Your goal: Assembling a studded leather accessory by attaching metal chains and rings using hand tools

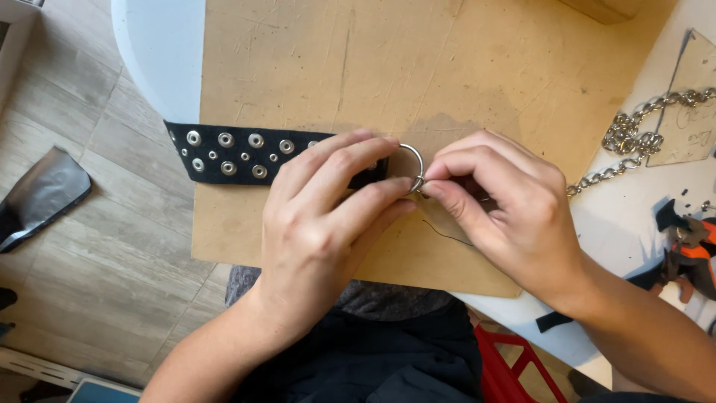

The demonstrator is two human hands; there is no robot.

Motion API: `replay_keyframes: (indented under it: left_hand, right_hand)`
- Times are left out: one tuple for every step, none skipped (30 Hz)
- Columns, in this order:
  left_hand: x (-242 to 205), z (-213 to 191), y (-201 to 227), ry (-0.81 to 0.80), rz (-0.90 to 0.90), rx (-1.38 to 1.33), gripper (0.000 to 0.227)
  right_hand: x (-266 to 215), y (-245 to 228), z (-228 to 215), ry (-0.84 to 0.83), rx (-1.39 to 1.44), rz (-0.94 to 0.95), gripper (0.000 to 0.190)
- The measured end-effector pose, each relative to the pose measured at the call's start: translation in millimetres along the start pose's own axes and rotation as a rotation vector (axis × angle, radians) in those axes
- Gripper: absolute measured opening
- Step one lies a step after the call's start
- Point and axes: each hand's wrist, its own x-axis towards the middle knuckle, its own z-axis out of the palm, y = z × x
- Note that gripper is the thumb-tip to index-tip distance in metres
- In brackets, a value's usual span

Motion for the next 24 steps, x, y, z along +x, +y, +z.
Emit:
replay_keyframes:
  left_hand:
    - [-1, 0, -1, -0.011, 0.021, 0.074, 0.009]
    - [1, 0, 1, -0.010, 0.020, 0.074, 0.009]
    - [3, 0, 4, 0.016, 0.059, 0.135, 0.009]
    - [5, -1, 7, 0.042, 0.100, 0.196, 0.018]
    - [6, 0, 7, 0.043, 0.098, 0.199, 0.018]
    - [6, 1, 7, 0.067, 0.099, 0.226, 0.017]
    - [7, 3, 8, 0.092, 0.100, 0.252, 0.017]
    - [7, 3, 8, 0.093, 0.103, 0.250, 0.017]
    - [7, 3, 8, 0.077, 0.108, 0.255, 0.017]
    - [7, 2, 8, 0.060, 0.109, 0.260, 0.017]
    - [6, 3, 8, 0.059, 0.109, 0.257, 0.017]
    - [5, 3, 7, 0.050, 0.109, 0.254, 0.017]
    - [5, 3, 7, 0.041, 0.110, 0.250, 0.017]
    - [5, 3, 6, 0.041, 0.110, 0.252, 0.017]
    - [6, 2, 6, 0.036, 0.113, 0.256, 0.016]
    - [6, 2, 6, 0.031, 0.116, 0.260, 0.016]
    - [5, 3, 6, 0.030, 0.117, 0.260, 0.016]
    - [5, 3, 6, 0.024, 0.116, 0.263, 0.015]
    - [5, 3, 6, 0.018, 0.115, 0.266, 0.013]
    - [6, 3, 5, 0.017, 0.115, 0.265, 0.013]
    - [6, 4, 5, 0.023, 0.134, 0.280, 0.015]
    - [6, 4, 5, 0.029, 0.152, 0.296, 0.017]
    - [6, 4, 5, 0.028, 0.151, 0.295, 0.017]
    - [7, 4, 4, 0.038, 0.162, 0.300, 0.015]
  right_hand:
    - [-2, 0, 1, 0.017, 0.024, 0.050, 0.014]
    - [-2, -2, 1, 0.015, 0.024, 0.049, 0.014]
    - [-3, -3, 1, 0.018, 0.056, 0.101, 0.013]
    - [-4, -5, 2, 0.020, 0.088, 0.151, 0.013]
    - [-4, -5, 1, 0.019, 0.090, 0.149, 0.013]
    - [-5, -5, 0, 0.007, 0.131, 0.212, 0.012]
    - [-6, -4, -1, -0.005, 0.172, 0.275, 0.012]
    - [-5, -4, -4, -0.002, 0.168, 0.276, 0.012]
    - [-3, -4, -7, -0.027, 0.150, 0.252, 0.011]
    - [-3, -4, -10, -0.055, 0.133, 0.229, 0.011]
    - [0, -8, -13, -0.055, 0.132, 0.232, 0.011]
    - [3, -11, -15, -0.050, 0.097, 0.184, 0.009]
    - [6, -15, -18, -0.045, 0.062, 0.135, 0.007]
    - [6, -14, -19, -0.044, 0.062, 0.134, 0.007]
    - [7, -13, -21, -0.045, 0.063, 0.083, 0.012]
    - [7, -13, -23, -0.045, 0.063, 0.034, 0.019]
    - [8, -12, -24, -0.044, 0.064, 0.034, 0.019]
    - [10, -12, -25, -0.068, 0.007, -0.027, 0.020]
    - [11, -11, -26, -0.093, -0.050, -0.088, 0.024]
    - [13, -11, -26, -0.093, -0.050, -0.086, 0.024]
    - [14, -10, -26, -0.103, -0.057, -0.107, 0.015]
    - [15, -10, -26, -0.115, -0.064, -0.129, 0.008]
    - [15, -10, -25, -0.115, -0.063, -0.127, 0.008]
    - [16, -9, -25, -0.130, -0.060, -0.091, 0.006]
